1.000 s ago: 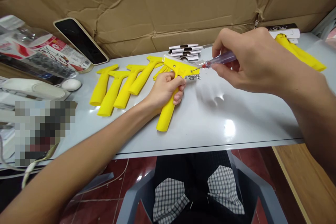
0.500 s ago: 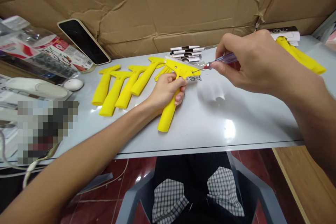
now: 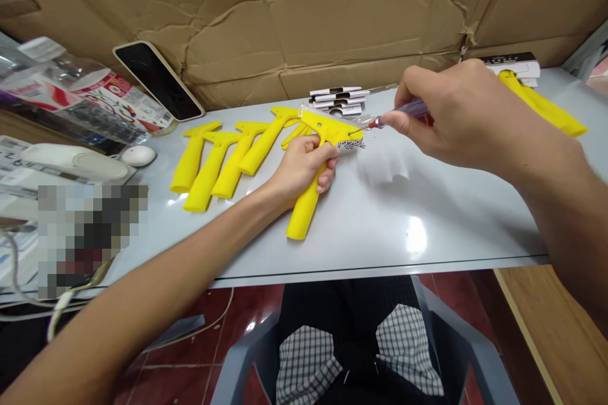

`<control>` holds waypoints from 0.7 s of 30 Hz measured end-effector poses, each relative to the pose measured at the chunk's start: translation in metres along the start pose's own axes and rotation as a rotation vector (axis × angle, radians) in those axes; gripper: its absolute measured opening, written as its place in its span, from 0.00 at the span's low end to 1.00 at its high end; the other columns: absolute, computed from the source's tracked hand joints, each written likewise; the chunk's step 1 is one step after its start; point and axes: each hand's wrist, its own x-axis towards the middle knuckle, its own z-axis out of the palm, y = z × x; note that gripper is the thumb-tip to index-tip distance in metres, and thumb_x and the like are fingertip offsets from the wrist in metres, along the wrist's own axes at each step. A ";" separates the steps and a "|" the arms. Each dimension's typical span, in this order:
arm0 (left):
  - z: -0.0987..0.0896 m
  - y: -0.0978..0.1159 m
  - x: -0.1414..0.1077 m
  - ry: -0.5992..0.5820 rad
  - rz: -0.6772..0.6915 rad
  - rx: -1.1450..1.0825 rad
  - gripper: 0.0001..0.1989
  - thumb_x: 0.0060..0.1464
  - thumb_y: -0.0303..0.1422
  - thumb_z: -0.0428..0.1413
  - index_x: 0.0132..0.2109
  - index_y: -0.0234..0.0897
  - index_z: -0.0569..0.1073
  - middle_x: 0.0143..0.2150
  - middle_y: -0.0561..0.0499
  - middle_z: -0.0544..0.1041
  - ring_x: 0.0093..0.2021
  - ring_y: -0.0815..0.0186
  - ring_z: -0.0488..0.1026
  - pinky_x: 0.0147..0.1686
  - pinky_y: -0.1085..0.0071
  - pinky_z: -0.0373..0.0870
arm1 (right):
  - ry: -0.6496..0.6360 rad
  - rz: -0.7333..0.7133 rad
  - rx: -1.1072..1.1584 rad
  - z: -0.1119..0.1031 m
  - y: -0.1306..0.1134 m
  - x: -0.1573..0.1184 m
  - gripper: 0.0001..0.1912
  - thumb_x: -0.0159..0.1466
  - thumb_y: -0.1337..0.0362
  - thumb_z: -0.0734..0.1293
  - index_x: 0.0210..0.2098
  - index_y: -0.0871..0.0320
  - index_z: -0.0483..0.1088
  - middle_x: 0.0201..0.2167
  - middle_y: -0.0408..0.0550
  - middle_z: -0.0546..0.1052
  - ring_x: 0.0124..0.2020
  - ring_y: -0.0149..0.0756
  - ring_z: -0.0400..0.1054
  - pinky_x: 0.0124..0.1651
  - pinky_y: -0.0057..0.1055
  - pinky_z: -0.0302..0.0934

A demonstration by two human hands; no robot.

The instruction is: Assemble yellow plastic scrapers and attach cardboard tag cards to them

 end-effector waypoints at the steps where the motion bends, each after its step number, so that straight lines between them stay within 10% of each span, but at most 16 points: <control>1: 0.000 0.000 0.000 -0.001 0.000 -0.001 0.13 0.57 0.30 0.61 0.27 0.40 0.66 0.14 0.57 0.65 0.12 0.73 0.60 0.15 0.77 0.55 | 0.006 0.004 0.002 0.000 0.000 0.000 0.16 0.77 0.47 0.66 0.49 0.51 0.77 0.30 0.49 0.76 0.32 0.49 0.73 0.37 0.41 0.58; 21: 0.005 0.004 -0.003 0.040 -0.005 0.043 0.13 0.58 0.29 0.62 0.28 0.40 0.67 0.16 0.57 0.66 0.12 0.73 0.61 0.13 0.76 0.56 | 0.001 0.020 0.025 0.002 -0.003 -0.001 0.15 0.80 0.50 0.66 0.54 0.50 0.79 0.33 0.52 0.80 0.41 0.56 0.78 0.42 0.46 0.66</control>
